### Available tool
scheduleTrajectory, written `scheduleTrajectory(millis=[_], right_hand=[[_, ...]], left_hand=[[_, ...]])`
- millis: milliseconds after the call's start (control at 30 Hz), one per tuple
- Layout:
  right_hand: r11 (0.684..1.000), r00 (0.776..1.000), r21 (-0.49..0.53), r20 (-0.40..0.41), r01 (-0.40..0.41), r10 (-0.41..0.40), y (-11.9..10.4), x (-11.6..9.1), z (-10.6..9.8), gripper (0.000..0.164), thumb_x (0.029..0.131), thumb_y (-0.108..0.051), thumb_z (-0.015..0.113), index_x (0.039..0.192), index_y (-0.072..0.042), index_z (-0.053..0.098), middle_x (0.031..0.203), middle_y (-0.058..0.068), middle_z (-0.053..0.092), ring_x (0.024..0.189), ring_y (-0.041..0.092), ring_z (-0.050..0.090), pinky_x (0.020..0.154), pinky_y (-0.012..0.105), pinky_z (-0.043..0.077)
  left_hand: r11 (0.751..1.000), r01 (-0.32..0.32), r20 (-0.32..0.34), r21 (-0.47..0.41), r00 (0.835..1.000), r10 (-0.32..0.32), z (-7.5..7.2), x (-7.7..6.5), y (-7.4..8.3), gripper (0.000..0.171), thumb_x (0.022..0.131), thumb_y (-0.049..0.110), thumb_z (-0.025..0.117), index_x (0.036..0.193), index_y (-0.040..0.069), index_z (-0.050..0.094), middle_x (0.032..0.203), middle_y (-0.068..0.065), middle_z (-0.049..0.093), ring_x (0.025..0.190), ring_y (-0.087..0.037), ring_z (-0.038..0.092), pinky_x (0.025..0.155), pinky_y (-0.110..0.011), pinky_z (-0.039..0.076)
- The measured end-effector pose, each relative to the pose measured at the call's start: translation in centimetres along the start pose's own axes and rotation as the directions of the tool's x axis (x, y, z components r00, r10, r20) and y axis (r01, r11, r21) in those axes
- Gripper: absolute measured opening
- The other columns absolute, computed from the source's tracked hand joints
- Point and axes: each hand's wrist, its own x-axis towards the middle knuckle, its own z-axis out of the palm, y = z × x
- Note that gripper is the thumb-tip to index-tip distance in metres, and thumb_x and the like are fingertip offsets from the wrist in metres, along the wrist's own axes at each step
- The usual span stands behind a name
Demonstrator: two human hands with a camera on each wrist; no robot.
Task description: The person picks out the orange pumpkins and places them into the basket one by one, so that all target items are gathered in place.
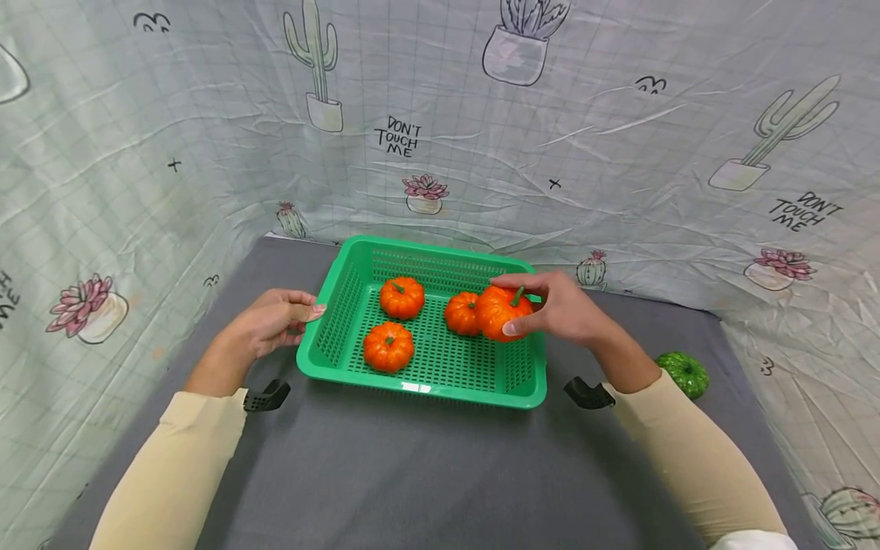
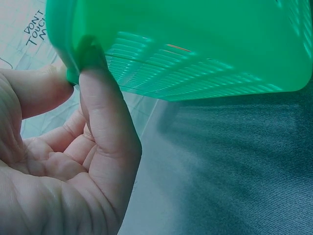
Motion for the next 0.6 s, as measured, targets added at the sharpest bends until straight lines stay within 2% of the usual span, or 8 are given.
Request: scheduleTrajectory(millis=[233,433,600], right_hand=[[0.999,1.000,0.031,0.022,-0.017,0.016,-0.1,0.1,0.4,0.069,0.078,-0.016,0.092,0.141,-0.018,0.066,0.142,0.008,0.065,0.119,0.028,0.061,0.086,0.029,0.060],[1.000,0.999,0.023,0.038,0.002,-0.003,-0.1,0.2,0.9,0.068,0.079,-0.016,0.093,0.141,-0.022,0.066,0.144,0.008,0.064,0.120,0.028,0.061,0.088,0.028,0.059],[0.999,0.998,0.032,0.057,0.004,-0.005,-0.1,0.3,1.2,0.069,0.080,-0.015,0.092,0.143,-0.019,0.065,0.144,0.009,0.064,0.119,0.029,0.060,0.088,0.029,0.059]], left_hand=[[1.000,-0.002,0.003,-0.008,1.000,0.002,0.0,-0.1,0.0,0.017,0.103,0.019,0.067,0.113,0.006,0.060,0.081,0.008,0.067,0.072,-0.008,0.056,0.068,-0.027,0.057],[1.000,0.000,-0.006,0.001,1.000,0.000,-0.1,-0.1,0.0,0.020,0.104,0.020,0.066,0.116,0.006,0.059,0.082,0.008,0.066,0.072,-0.009,0.057,0.068,-0.027,0.057],[1.000,-0.002,-0.007,0.001,1.000,0.002,0.0,-0.1,0.0,0.022,0.103,0.019,0.066,0.117,0.004,0.059,0.082,0.008,0.067,0.072,-0.009,0.058,0.069,-0.027,0.057]])
